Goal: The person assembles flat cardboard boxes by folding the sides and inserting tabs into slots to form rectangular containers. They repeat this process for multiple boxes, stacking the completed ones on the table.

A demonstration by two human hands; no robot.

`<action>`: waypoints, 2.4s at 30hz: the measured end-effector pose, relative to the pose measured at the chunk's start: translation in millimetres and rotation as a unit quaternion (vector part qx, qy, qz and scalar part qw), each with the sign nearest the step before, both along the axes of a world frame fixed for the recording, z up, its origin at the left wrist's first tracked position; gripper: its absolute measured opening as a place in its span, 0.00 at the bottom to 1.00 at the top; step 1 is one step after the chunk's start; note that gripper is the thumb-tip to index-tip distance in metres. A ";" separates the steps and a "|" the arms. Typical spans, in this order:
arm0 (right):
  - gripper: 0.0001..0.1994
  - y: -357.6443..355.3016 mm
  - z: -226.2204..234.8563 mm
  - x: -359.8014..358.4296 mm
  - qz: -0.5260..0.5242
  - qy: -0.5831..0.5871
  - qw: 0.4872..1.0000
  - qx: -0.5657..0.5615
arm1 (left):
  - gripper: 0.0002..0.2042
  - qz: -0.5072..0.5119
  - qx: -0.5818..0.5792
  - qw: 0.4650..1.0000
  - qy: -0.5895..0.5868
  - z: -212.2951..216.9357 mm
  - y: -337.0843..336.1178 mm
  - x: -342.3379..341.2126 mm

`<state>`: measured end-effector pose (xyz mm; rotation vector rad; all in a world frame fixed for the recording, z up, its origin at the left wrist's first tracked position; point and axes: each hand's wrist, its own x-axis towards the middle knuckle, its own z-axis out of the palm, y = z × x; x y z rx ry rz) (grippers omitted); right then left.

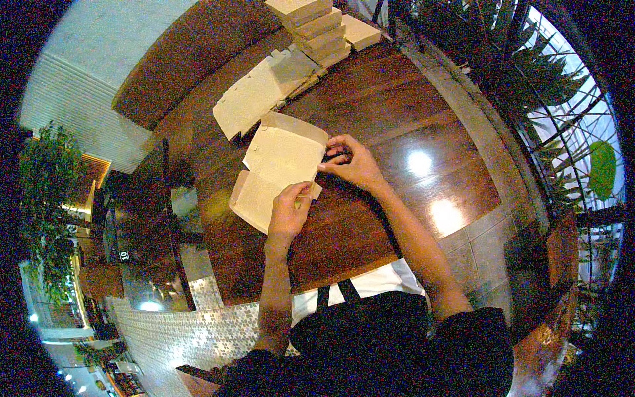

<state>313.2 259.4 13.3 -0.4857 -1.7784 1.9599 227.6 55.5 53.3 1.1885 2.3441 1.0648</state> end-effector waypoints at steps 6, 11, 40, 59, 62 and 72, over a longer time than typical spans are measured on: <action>0.34 -14.0 -1.1 0.5 -0.020 -0.051 0.997 0.051 | 0.18 0.014 -0.018 0.997 -0.071 -0.5 13.9 11.7; 0.28 -10.2 -9.8 -0.7 0.025 -0.036 0.999 0.013 | 0.20 0.010 -0.037 0.997 0.063 1.5 14.1 20.3; 0.14 -13.4 8.7 1.0 -0.021 0.085 0.985 0.151 | 0.09 0.064 0.033 0.977 -0.199 32.4 0.7 -19.4; 0.13 8.2 -20.4 -0.1 -0.033 0.031 0.999 -0.020 | 0.39 -0.175 -0.027 0.982 0.066 22.7 -67.0 -33.6; 0.13 7.6 -17.6 -1.7 -0.032 -0.002 0.999 -0.024 | 0.29 -0.161 -0.043 0.973 0.157 11.3 -83.8 -33.9; 0.11 0.7 -11.1 -2.1 0.019 0.016 0.998 0.057 | 0.04 0.022 0.130 0.967 0.219 46.5 -73.7 -40.1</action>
